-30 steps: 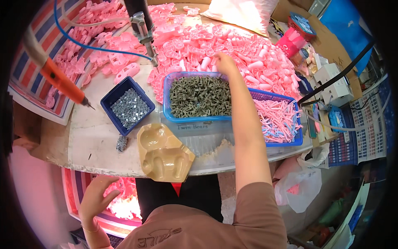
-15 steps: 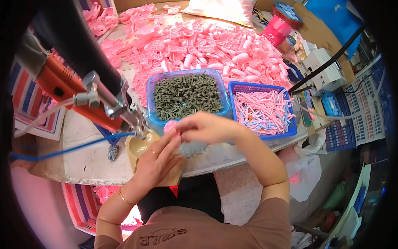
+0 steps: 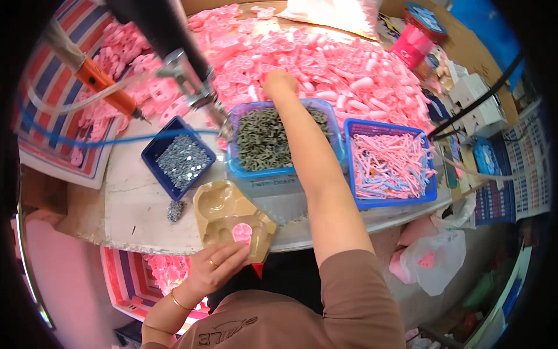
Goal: Assembling pink plastic toy components at a factory workstation using manual assembly and pneumatic tools.
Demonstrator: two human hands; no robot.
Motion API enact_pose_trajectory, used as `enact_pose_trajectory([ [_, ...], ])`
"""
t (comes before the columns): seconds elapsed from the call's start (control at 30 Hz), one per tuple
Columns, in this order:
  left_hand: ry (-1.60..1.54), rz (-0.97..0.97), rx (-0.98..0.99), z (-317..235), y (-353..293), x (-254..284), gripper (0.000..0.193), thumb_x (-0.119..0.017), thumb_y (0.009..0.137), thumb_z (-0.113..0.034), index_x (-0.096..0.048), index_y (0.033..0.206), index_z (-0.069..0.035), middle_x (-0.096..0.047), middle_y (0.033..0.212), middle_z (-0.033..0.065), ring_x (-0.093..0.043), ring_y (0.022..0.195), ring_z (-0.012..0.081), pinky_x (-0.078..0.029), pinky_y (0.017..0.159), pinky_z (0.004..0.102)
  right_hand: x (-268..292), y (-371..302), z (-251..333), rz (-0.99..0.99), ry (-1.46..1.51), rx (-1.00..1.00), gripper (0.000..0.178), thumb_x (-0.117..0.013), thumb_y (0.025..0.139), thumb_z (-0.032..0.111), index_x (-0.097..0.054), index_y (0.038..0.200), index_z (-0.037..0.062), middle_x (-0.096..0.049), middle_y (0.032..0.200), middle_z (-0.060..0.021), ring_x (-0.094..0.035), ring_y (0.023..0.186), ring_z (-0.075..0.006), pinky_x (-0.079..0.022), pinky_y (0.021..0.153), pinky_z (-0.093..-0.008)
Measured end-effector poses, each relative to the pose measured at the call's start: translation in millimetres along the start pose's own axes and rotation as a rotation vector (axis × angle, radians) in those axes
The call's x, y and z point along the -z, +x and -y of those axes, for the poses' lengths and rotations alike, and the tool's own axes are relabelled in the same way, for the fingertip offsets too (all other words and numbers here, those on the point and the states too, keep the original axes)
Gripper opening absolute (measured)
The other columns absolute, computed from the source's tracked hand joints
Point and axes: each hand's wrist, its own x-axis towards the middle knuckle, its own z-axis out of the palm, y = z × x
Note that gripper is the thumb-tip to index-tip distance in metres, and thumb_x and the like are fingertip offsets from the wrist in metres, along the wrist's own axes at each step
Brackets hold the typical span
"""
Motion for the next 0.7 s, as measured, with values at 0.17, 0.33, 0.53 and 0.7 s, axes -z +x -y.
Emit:
enact_pose_trajectory([
  [0.17,0.06,0.079,0.056,1,-34,-10,0.036,-0.078,0.075,-0.011,-0.069,0.109,-0.008,-0.068,0.104,0.0042,-0.067,0.093,0.0225,-0.058,0.073,0.0306,8,-2,3,-0.039,0.063,0.059,0.049,-0.054,0.091,0.044,-0.066,0.115,0.003,-0.065,0.117,-0.0228,-0.066,0.105,-0.0331,-0.054,0.086,-0.0458],
  [0.33,-0.026,0.088,0.136,3,-35,-20,0.042,-0.078,0.076,-0.016,-0.066,0.115,-0.007,-0.066,0.113,0.0067,-0.066,0.103,0.0247,-0.056,0.079,0.0329,73,-32,-28,0.4,0.907,-0.127,0.034,-0.049,0.094,0.036,-0.06,0.105,0.0059,-0.064,0.09,-0.0094,-0.068,0.089,-0.0221,-0.056,0.08,-0.0329],
  [0.53,-0.017,0.173,0.149,9,-31,-36,0.039,-0.066,0.078,-0.009,-0.06,0.115,-0.004,-0.06,0.119,0.0077,-0.06,0.109,0.0259,-0.051,0.087,0.0356,136,-143,-25,0.558,0.775,0.357,0.025,-0.062,0.089,0.021,-0.058,0.107,0.0048,-0.061,0.098,-0.0032,-0.062,0.086,-0.0119,-0.052,0.078,-0.0262],
  [0.7,-0.033,0.117,0.1,11,-34,-34,0.04,-0.068,0.079,-0.011,-0.059,0.116,-0.004,-0.06,0.111,0.0075,-0.061,0.101,0.026,-0.052,0.084,0.036,110,-227,14,0.822,1.009,0.461,0.023,-0.065,0.087,0.004,-0.062,0.11,0.0017,-0.063,0.1,-0.0001,-0.058,0.092,-0.0061,-0.046,0.081,-0.0225],
])
